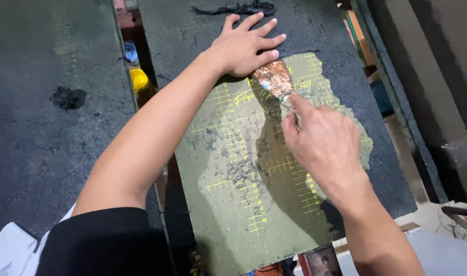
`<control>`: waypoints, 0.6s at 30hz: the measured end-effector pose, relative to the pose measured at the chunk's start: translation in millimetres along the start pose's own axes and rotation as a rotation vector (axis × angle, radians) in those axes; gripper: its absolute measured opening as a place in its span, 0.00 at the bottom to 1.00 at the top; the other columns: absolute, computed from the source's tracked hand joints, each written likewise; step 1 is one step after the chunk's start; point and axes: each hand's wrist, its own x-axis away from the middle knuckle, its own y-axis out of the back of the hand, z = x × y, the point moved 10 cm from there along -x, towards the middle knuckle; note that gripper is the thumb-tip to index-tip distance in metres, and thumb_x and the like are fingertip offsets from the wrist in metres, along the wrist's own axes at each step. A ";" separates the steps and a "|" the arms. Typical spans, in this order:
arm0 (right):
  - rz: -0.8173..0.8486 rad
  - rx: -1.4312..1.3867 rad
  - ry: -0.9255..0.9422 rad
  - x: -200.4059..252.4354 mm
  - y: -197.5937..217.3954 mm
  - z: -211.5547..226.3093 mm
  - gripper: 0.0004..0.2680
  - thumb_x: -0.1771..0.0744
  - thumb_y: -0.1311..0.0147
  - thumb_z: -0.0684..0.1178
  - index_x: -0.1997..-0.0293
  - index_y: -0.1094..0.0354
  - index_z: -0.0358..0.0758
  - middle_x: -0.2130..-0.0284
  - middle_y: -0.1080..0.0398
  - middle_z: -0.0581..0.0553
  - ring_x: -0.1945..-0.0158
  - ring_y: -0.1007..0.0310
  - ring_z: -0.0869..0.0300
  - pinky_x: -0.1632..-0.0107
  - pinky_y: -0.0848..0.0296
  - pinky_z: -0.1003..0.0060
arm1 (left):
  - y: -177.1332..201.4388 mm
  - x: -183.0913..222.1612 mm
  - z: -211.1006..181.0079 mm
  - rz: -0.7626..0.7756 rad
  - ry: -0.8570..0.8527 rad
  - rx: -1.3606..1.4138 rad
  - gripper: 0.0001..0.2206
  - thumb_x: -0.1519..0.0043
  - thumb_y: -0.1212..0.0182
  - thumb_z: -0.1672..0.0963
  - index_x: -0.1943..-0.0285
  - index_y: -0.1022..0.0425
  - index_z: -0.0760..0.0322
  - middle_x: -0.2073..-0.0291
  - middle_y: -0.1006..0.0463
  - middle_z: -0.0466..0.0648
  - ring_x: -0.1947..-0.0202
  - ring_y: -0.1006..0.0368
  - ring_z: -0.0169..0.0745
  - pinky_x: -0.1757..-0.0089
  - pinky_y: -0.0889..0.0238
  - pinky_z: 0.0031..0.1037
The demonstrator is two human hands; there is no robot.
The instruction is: Scraping residue off a screen printing platen using a putty knife
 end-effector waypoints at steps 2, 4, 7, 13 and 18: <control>-0.059 0.011 0.015 0.1 0.3 -2.3 0.13 0.33 0.49 0.56 0.42 0.28 0.57 0.75 0.25 0.35 0.73 0.23 0.34 0.75 0.27 0.39 | -1.2 -2.2 1.2 -0.004 -0.009 0.006 0.26 0.29 0.69 0.43 0.21 0.43 0.38 0.21 0.52 0.47 0.23 0.62 0.55 0.38 0.67 0.61; -0.125 0.025 0.031 1.1 2.3 -4.0 0.12 0.34 0.48 0.56 0.45 0.27 0.57 0.75 0.25 0.35 0.74 0.24 0.34 0.76 0.28 0.39 | -0.8 -3.8 0.8 -0.015 -0.017 0.008 0.26 0.29 0.68 0.43 0.22 0.42 0.38 0.22 0.51 0.48 0.23 0.61 0.56 0.39 0.67 0.61; -0.165 0.002 0.054 1.1 4.9 -3.7 0.13 0.34 0.46 0.55 0.44 0.26 0.57 0.75 0.25 0.35 0.74 0.24 0.35 0.76 0.29 0.39 | -0.7 -3.0 2.6 -0.011 0.006 0.015 0.26 0.29 0.68 0.43 0.22 0.42 0.37 0.21 0.52 0.47 0.23 0.62 0.54 0.38 0.68 0.60; -0.071 -0.030 0.023 -1.9 5.2 -1.6 0.12 0.32 0.49 0.52 0.43 0.27 0.52 0.78 0.25 0.36 0.78 0.24 0.38 0.80 0.27 0.42 | -3.0 -6.9 3.4 -0.006 -0.011 0.030 0.25 0.28 0.68 0.44 0.21 0.42 0.39 0.21 0.52 0.48 0.23 0.64 0.55 0.38 0.69 0.61; -0.163 -0.115 0.120 13.2 -20.8 1.3 0.12 0.30 0.47 0.51 0.40 0.30 0.45 0.78 0.29 0.37 0.84 0.28 0.46 0.84 0.26 0.50 | -6.2 -7.6 5.8 -0.024 -0.011 0.026 0.24 0.27 0.67 0.46 0.21 0.42 0.40 0.21 0.52 0.47 0.23 0.64 0.54 0.39 0.69 0.62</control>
